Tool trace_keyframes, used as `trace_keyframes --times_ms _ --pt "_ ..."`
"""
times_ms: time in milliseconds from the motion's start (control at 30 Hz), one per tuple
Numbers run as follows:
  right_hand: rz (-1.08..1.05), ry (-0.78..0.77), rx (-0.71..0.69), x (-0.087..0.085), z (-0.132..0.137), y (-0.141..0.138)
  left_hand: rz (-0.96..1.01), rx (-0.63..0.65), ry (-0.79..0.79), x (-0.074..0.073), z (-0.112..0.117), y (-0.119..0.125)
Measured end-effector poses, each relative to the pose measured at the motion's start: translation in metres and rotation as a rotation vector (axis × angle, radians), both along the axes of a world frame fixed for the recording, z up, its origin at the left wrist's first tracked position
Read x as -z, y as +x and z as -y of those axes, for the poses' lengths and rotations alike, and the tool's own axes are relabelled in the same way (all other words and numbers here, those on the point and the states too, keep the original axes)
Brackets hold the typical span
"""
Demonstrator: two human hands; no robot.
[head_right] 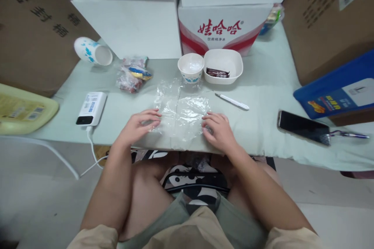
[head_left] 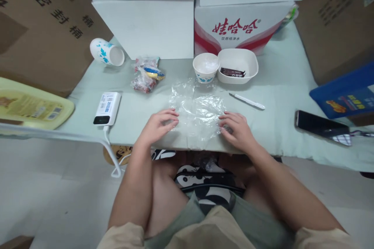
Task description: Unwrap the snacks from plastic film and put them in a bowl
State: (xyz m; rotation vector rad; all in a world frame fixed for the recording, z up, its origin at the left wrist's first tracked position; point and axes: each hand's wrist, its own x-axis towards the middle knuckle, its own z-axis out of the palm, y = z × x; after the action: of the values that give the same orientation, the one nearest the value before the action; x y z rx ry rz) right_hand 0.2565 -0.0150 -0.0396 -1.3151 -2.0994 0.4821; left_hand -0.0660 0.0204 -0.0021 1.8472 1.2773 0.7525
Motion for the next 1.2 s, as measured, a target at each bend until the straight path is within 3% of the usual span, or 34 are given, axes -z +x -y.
trace_keyframes --times_ms 167,300,400,567,667,833,933,1067,1200 --pt "-0.363 -0.137 0.046 -0.005 -0.003 0.011 0.276 -0.26 -0.081 0.001 -0.004 0.0" --pt "-0.42 -0.13 0.045 -0.003 -0.011 0.012 0.497 -0.437 -0.165 0.011 -0.015 0.008" --pt "-0.522 -0.112 0.147 -0.002 -0.014 0.008 0.434 -0.486 -0.145 0.014 -0.022 0.019" --pt "-0.655 -0.228 0.293 -0.004 -0.02 0.0 0.269 -0.507 -0.114 0.011 -0.024 0.035" --pt "-0.661 -0.191 0.416 -0.004 -0.027 0.0 0.242 -0.427 -0.126 0.011 -0.022 0.037" --pt "-0.731 -0.156 0.512 0.001 -0.035 0.009 -0.053 -0.073 -0.019 0.021 -0.023 0.033" --pt "-0.749 -0.171 0.515 0.003 -0.034 0.014 -0.193 -0.133 0.075 0.027 -0.027 0.031" --pt "-0.738 -0.185 0.526 0.003 -0.031 0.016 -0.211 -0.302 0.168 0.026 -0.027 0.029" --pt "-0.704 -0.172 0.496 0.003 -0.03 0.014 -0.201 -0.023 0.11 0.022 -0.023 0.032"
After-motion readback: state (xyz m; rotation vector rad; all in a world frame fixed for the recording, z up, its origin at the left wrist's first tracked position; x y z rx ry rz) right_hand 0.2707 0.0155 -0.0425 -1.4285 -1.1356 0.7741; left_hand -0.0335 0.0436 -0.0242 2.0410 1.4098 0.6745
